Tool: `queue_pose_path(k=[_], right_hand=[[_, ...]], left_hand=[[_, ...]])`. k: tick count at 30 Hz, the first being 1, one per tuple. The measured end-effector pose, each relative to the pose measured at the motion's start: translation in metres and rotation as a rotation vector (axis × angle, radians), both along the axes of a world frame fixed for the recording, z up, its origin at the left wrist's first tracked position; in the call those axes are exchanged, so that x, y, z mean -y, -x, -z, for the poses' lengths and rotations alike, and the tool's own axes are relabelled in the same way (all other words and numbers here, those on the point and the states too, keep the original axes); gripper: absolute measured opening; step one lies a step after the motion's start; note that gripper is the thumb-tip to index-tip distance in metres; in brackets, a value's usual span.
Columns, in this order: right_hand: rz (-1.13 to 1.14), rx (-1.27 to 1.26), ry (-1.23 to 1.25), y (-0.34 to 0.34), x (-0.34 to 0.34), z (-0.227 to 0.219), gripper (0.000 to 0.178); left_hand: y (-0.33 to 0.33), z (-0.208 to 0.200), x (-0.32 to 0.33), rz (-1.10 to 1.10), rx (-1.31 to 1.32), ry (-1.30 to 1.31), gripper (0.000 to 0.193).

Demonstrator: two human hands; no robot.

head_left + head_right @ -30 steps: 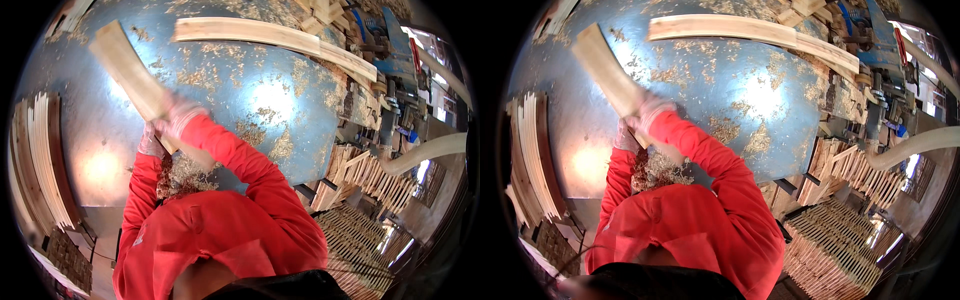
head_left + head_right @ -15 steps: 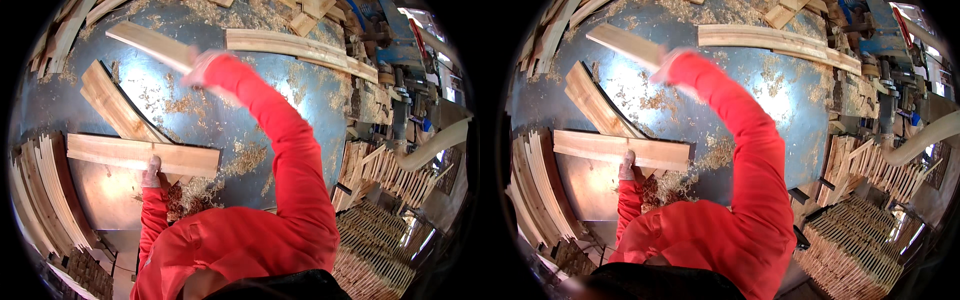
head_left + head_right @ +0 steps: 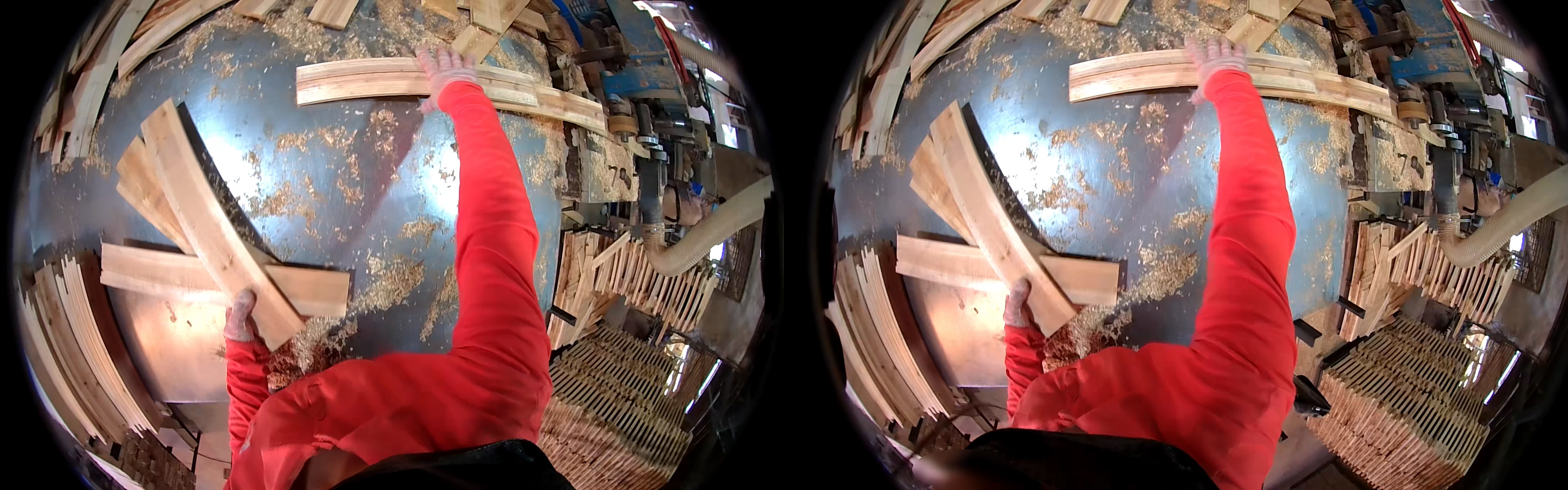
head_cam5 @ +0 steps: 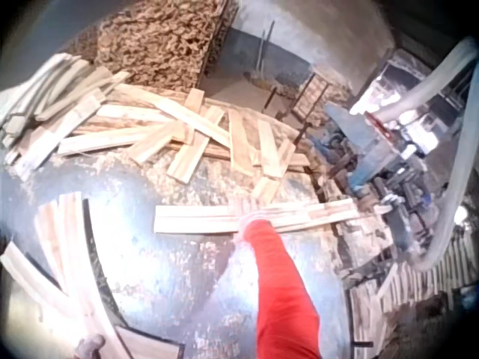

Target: The person picks up thin wooden planks from a pile on a metal table and stacks them neatly. They repeatedly pick up individual planks or small groups, align them, and place them onto a growing stack.

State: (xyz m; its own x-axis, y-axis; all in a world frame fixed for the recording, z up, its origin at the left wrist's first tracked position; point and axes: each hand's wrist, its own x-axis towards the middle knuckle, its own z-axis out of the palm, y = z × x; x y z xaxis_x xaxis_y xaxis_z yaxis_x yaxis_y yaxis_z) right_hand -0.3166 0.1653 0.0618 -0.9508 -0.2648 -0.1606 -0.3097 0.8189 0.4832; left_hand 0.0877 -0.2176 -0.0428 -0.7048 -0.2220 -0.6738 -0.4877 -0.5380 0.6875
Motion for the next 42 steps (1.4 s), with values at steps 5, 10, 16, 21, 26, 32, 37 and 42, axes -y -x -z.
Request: queue_pose_path(k=[5, 10, 16, 21, 26, 32, 37, 42], right_hand=[[0.209, 0.401, -0.008, 0.009, 0.021, -0.020, 0.105], [-0.027, 0.244, -0.092, -0.005, -0.031, -0.043, 0.105], [0.050, 0.370, 0.122, 0.022, -0.015, -0.003, 0.099], [0.361, 0.885, 1.000, 0.012, 0.056, -0.002, 0.063], [0.604, 1.735, 2.026, -0.027, 0.119, 0.028, 0.074], [0.839, 1.449, 2.325, -0.121, 0.242, 0.064, 0.068], [0.699, 0.905, 1.553, -0.166, 0.317, 0.051, 0.064], [0.297, 0.640, 0.992, -0.221, 0.329, 0.061, 0.107]], left_hand=[[0.003, -0.028, -0.002, -0.008, 0.065, -0.098, 0.064], [0.011, -0.042, -0.007, -0.012, 0.075, -0.098, 0.067], [0.014, -0.041, -0.006, 0.017, 0.113, -0.089, 0.050], [-0.001, -0.032, 0.011, 0.147, 0.255, 0.284, 0.048], [-0.008, -0.066, 0.107, 0.386, 0.182, 0.553, 0.026], [0.016, -0.158, 0.163, 0.580, 0.218, 0.794, 0.032], [0.047, -0.128, 0.092, 0.876, 0.691, 1.173, 0.087], [0.016, -0.115, 0.058, 0.622, 0.316, 1.185, 0.101]])
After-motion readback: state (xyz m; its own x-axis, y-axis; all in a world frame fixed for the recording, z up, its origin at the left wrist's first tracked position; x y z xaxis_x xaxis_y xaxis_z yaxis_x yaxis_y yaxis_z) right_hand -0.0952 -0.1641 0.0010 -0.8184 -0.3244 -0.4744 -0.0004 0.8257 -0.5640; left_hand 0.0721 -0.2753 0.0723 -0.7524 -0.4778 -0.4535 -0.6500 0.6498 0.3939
